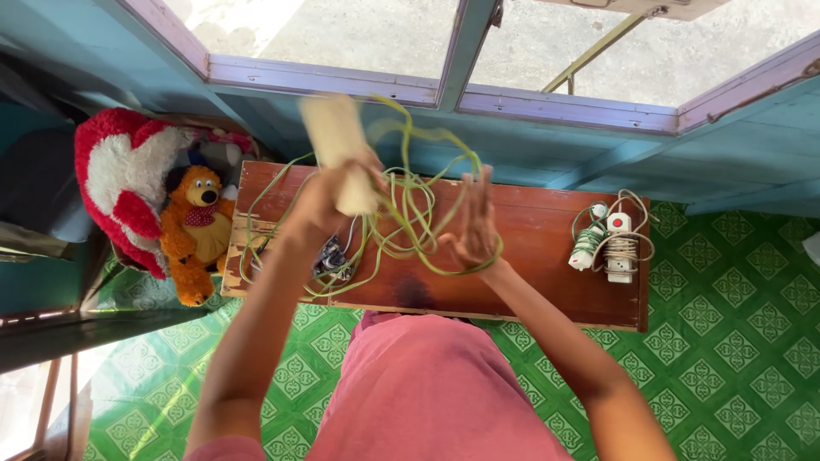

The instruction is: The person gathers and untangles a long green extension cord and a white power strip on a wooden table. They then use a patterned cloth to wipe the cord and the table surface, handling the items one at a time.

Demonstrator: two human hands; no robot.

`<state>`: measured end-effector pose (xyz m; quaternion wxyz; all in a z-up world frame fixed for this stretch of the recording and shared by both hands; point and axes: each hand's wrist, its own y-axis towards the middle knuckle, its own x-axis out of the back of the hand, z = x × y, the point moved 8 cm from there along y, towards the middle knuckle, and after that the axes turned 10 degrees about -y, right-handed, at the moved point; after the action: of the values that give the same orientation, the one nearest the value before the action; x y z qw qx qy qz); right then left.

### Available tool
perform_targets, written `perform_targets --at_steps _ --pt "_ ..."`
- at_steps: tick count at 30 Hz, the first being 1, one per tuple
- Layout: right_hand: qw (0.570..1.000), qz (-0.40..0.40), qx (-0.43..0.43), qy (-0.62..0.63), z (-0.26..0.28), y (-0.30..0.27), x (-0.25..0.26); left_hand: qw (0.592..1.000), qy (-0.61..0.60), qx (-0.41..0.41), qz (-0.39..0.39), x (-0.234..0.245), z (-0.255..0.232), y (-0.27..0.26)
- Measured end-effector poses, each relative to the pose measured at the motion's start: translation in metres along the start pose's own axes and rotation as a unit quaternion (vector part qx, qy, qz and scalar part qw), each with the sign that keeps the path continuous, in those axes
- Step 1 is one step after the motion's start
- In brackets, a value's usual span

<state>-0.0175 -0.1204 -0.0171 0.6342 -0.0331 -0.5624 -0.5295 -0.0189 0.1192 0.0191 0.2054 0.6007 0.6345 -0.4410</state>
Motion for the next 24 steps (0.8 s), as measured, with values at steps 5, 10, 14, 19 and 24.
perform_targets --at_steps 5,10,14,19,24 --pt "0.991 0.105 0.005 -0.078 -0.046 -0.068 -0.036 0.965 0.000 -0.176 0.194 -0.056 -0.143 -0.042" --pt "0.885 0.338 0.220 -0.232 -0.026 -0.156 -0.090 0.947 -0.059 -0.268 0.170 -0.077 -0.211 -0.029" --pt "0.880 0.447 0.127 0.102 0.001 -0.172 -0.098 0.927 -0.001 -0.353 0.127 -0.103 -0.195 0.000" --pt "0.665 0.687 -0.101 0.275 -0.001 -0.156 -0.083 0.922 0.119 -0.343 0.133 -0.164 -0.117 0.005" --pt "0.858 -0.008 -0.223 0.462 -0.026 0.022 0.056 0.897 0.315 -0.296 0.098 -0.189 -0.048 0.013"
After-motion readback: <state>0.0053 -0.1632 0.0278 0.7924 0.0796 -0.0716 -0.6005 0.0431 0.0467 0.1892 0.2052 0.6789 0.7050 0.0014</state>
